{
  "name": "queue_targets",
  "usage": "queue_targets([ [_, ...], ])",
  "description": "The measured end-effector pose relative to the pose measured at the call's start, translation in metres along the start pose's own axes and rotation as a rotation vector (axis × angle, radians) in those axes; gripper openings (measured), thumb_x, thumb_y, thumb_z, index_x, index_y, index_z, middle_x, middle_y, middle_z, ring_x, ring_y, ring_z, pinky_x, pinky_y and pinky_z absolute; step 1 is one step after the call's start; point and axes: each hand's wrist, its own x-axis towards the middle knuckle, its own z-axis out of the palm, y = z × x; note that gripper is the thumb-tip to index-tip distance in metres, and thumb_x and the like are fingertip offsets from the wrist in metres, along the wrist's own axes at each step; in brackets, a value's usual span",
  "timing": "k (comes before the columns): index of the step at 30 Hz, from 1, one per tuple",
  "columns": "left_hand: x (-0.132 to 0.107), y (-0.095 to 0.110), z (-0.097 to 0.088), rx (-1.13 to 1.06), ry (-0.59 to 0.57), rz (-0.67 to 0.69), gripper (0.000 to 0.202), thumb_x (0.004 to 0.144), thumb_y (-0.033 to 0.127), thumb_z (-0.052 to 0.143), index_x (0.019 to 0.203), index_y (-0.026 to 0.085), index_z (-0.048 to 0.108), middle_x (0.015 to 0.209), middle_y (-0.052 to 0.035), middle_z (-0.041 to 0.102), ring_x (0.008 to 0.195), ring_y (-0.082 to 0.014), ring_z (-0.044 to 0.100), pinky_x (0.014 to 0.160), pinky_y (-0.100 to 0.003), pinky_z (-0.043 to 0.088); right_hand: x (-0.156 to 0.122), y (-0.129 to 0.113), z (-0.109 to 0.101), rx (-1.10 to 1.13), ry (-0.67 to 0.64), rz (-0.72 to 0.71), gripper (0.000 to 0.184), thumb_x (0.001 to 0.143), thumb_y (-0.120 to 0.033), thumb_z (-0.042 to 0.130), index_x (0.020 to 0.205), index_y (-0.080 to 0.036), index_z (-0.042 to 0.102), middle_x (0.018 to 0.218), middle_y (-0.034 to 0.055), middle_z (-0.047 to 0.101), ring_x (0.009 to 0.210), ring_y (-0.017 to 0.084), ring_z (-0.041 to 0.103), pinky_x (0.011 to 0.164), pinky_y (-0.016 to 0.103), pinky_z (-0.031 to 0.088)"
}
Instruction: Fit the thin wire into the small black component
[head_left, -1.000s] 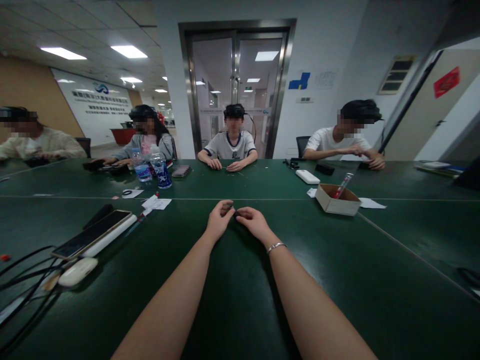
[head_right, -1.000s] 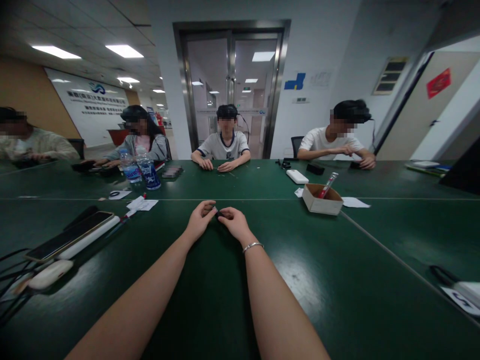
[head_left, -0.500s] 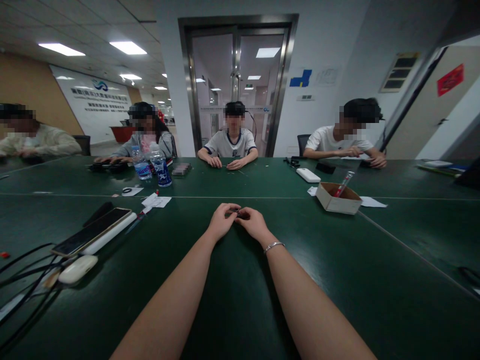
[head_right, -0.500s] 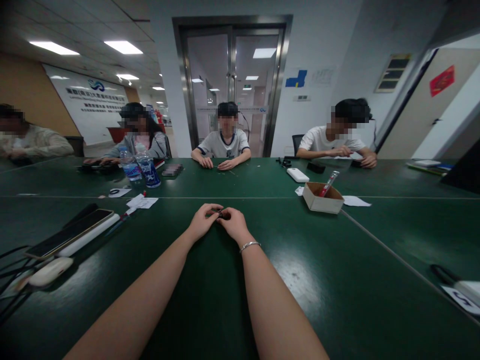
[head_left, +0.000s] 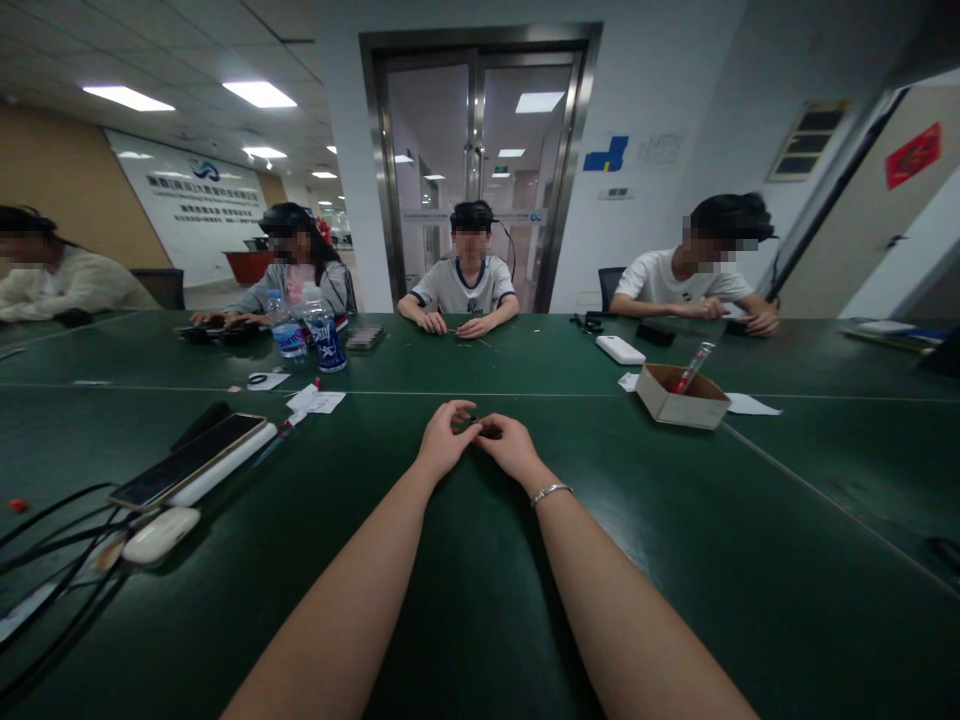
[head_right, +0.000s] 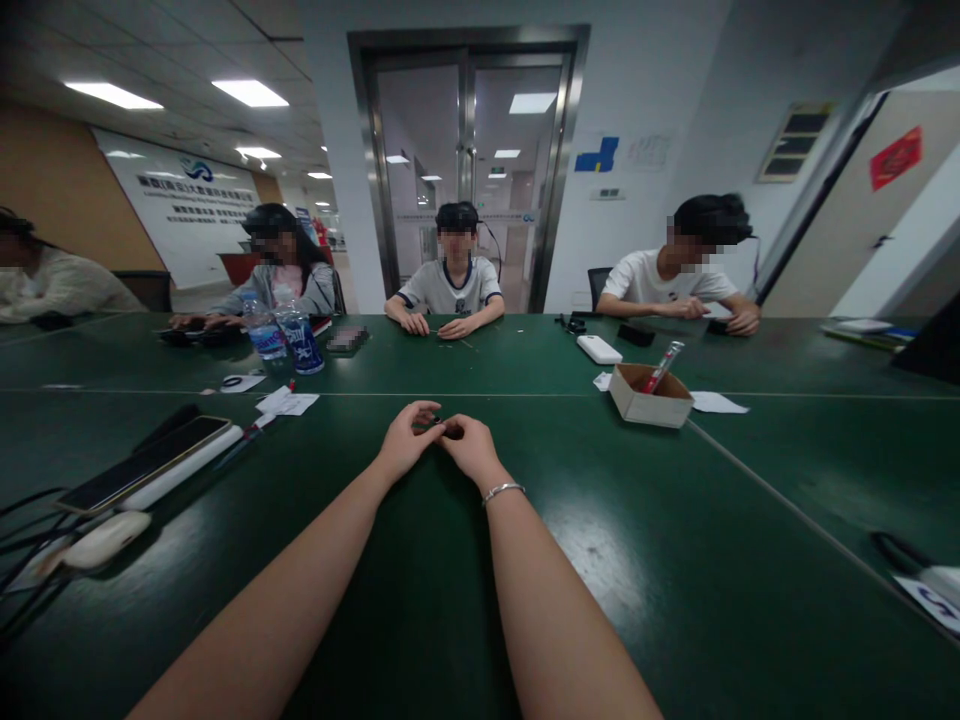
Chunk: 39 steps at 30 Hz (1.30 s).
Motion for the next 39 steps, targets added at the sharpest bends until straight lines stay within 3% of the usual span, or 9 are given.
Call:
queue_targets([
  [4, -0.0005, 0.0019, -0.0001, -0.039, -0.055, 0.015, 0.033, 0.076, 0.015, 0.061, 0.109, 0.021, 0.060, 0.108, -0.0060, 0.061, 0.099, -0.0183, 0.058, 0.082, -0.032, 0.051, 0.0004, 0.0003, 0.0001, 0.008, -0.006, 0.011, 0.015, 0.070, -0.014, 0.069, 0.085, -0.017, 0.068, 0.085, 0.0033, 0.069, 0.079, 0.018, 0.064, 0.072, 0.028, 0.049],
  [8, -0.0007, 0.0044, -0.0001, 0.023, -0.001, 0.012, 0.035, 0.074, 0.021, 0.067, 0.108, 0.020, 0.060, 0.104, -0.0068, 0.060, 0.094, -0.0191, 0.059, 0.079, -0.033, 0.051, 0.0002, 0.0005, -0.0003, 0.010, -0.016, 0.009, 0.014, 0.072, -0.014, 0.067, 0.085, -0.017, 0.068, 0.084, 0.0035, 0.069, 0.078, 0.018, 0.064, 0.071, 0.028, 0.049],
  [16, -0.0003, 0.0034, 0.0001, 0.031, -0.009, 0.013, 0.032, 0.074, 0.018, 0.064, 0.106, 0.020, 0.061, 0.102, -0.0066, 0.060, 0.093, -0.0188, 0.058, 0.078, -0.032, 0.051, 0.0020, 0.0042, 0.0016, -0.011, -0.011, -0.016, 0.013, 0.072, -0.013, 0.068, 0.085, -0.015, 0.068, 0.080, 0.0033, 0.069, 0.076, 0.018, 0.063, 0.070, 0.027, 0.048],
  [20, 0.0001, 0.0015, -0.0008, -0.012, -0.033, -0.001, 0.039, 0.072, 0.008, 0.057, 0.109, 0.020, 0.060, 0.107, -0.0065, 0.059, 0.098, -0.0184, 0.056, 0.081, -0.031, 0.050, 0.0024, 0.0048, 0.0024, 0.014, -0.019, -0.005, 0.014, 0.070, -0.014, 0.072, 0.083, -0.015, 0.068, 0.081, 0.0032, 0.069, 0.077, 0.018, 0.064, 0.071, 0.027, 0.048],
  [25, 0.0005, -0.0006, -0.0009, 0.005, 0.004, -0.005, 0.037, 0.073, 0.020, 0.065, 0.110, 0.020, 0.060, 0.103, -0.0067, 0.059, 0.096, -0.0194, 0.057, 0.080, -0.033, 0.050, 0.0019, 0.0046, 0.0015, 0.006, -0.023, -0.006, 0.013, 0.071, -0.015, 0.070, 0.084, -0.016, 0.068, 0.081, 0.0029, 0.069, 0.076, 0.018, 0.064, 0.069, 0.027, 0.048],
  [29, 0.0005, -0.0005, 0.0001, -0.079, -0.065, -0.016, 0.036, 0.076, 0.011, 0.054, 0.110, 0.020, 0.060, 0.108, -0.0066, 0.060, 0.101, -0.0182, 0.056, 0.087, -0.033, 0.048, 0.0016, 0.0037, 0.0009, -0.011, -0.031, 0.002, 0.015, 0.070, -0.015, 0.072, 0.084, -0.016, 0.068, 0.082, 0.0025, 0.069, 0.077, 0.018, 0.063, 0.071, 0.028, 0.048],
  [32, 0.0004, 0.0007, 0.0001, -0.053, -0.038, -0.002, 0.036, 0.074, 0.015, 0.059, 0.110, 0.020, 0.060, 0.113, -0.0078, 0.057, 0.104, -0.0199, 0.055, 0.084, -0.032, 0.050, 0.0011, 0.0019, 0.0002, -0.010, -0.036, 0.000, 0.014, 0.071, -0.014, 0.070, 0.085, -0.016, 0.068, 0.082, 0.0032, 0.069, 0.077, 0.018, 0.063, 0.070, 0.028, 0.048],
  [36, 0.0006, 0.0025, -0.0010, -0.040, -0.041, -0.019, 0.034, 0.075, 0.017, 0.060, 0.109, 0.019, 0.060, 0.101, -0.0073, 0.061, 0.096, -0.0192, 0.058, 0.084, -0.034, 0.050, 0.0010, 0.0006, -0.0007, -0.030, -0.035, -0.009, 0.013, 0.070, -0.016, 0.070, 0.083, -0.017, 0.068, 0.080, 0.0024, 0.068, 0.075, 0.018, 0.063, 0.069, 0.028, 0.048],
  [39, 0.0003, 0.0030, -0.0015, -0.038, -0.053, 0.004, 0.038, 0.074, 0.014, 0.061, 0.111, 0.020, 0.060, 0.111, -0.0083, 0.060, 0.103, -0.0207, 0.056, 0.085, -0.035, 0.050, 0.0009, 0.0004, -0.0011, -0.032, -0.038, -0.007, 0.014, 0.070, -0.014, 0.069, 0.083, -0.017, 0.068, 0.082, 0.0026, 0.069, 0.076, 0.018, 0.063, 0.070, 0.028, 0.048],
])
